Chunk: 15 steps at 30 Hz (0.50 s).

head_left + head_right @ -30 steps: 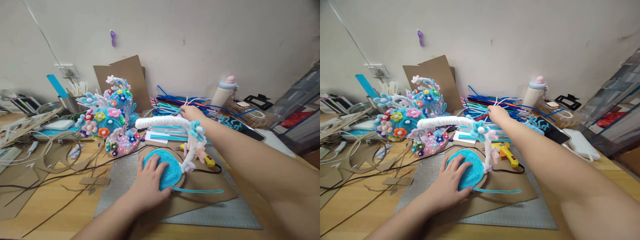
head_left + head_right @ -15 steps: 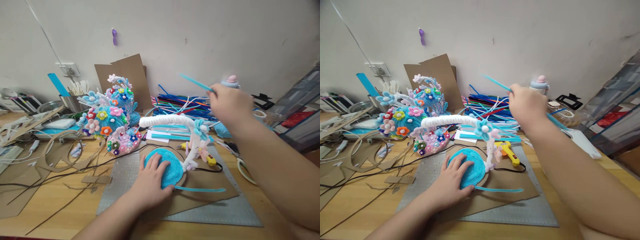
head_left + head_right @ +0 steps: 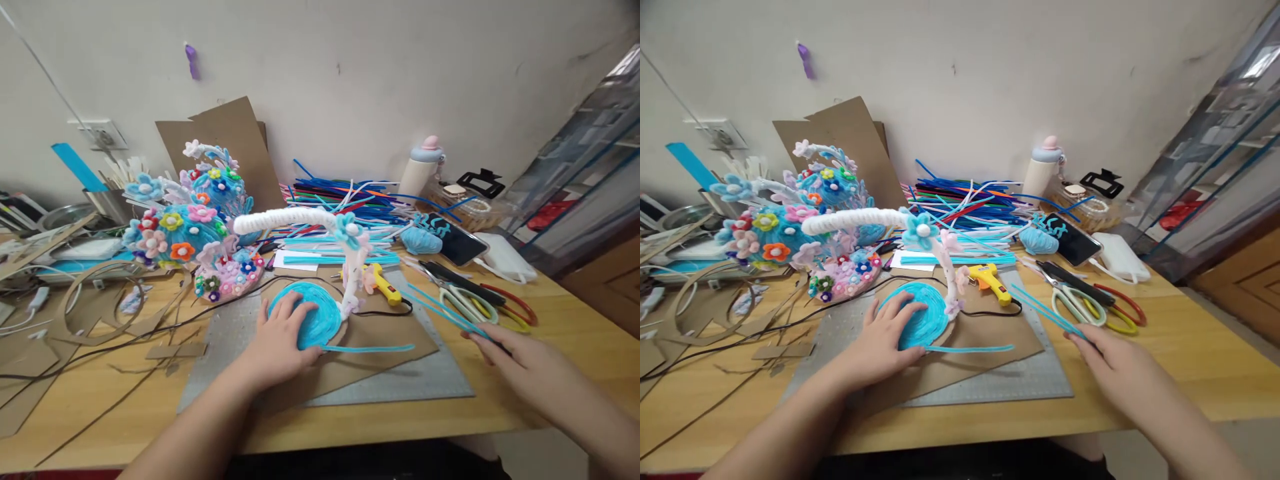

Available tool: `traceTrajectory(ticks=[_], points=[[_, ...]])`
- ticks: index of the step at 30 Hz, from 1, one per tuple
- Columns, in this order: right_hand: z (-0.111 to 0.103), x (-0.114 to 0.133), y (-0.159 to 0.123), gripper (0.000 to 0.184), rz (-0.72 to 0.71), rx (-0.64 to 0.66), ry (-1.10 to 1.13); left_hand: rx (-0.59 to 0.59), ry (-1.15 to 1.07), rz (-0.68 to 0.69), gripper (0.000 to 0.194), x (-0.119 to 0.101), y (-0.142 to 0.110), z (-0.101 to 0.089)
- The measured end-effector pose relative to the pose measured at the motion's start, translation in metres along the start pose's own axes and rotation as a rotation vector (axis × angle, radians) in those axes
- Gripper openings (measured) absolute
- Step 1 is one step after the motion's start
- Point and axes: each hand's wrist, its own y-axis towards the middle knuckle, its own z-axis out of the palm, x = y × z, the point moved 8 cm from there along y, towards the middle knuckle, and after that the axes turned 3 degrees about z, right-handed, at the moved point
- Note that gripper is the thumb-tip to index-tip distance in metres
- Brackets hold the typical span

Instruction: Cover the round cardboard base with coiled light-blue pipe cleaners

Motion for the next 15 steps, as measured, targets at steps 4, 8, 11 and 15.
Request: traceTrajectory(ticks=[4, 8, 11, 15], points=[[0.019, -0.001, -0.007, 0.021, 0.006, 0.124, 0.092, 0.046, -0.050, 0.065, 0.069, -0.002, -0.002, -0.002], [0.037, 0.024, -0.012, 0.026, -0.075, 0.265, 0.127, -0.031, -0.050, 0.015, 0.062, -0.002, 0.001, -0.006], [0.048, 0.033, -0.014, 0.033, -0.098, 0.314, 0.082, -0.049, -0.029, -0.019, 0.061, -0.004, 0.003, -0.003], [0.052, 0.033, -0.012, 0.036, -0.113, 0.272, 0.013, -0.043, -0.019, -0.043, 0.057, -0.003, 0.005, -0.001]])
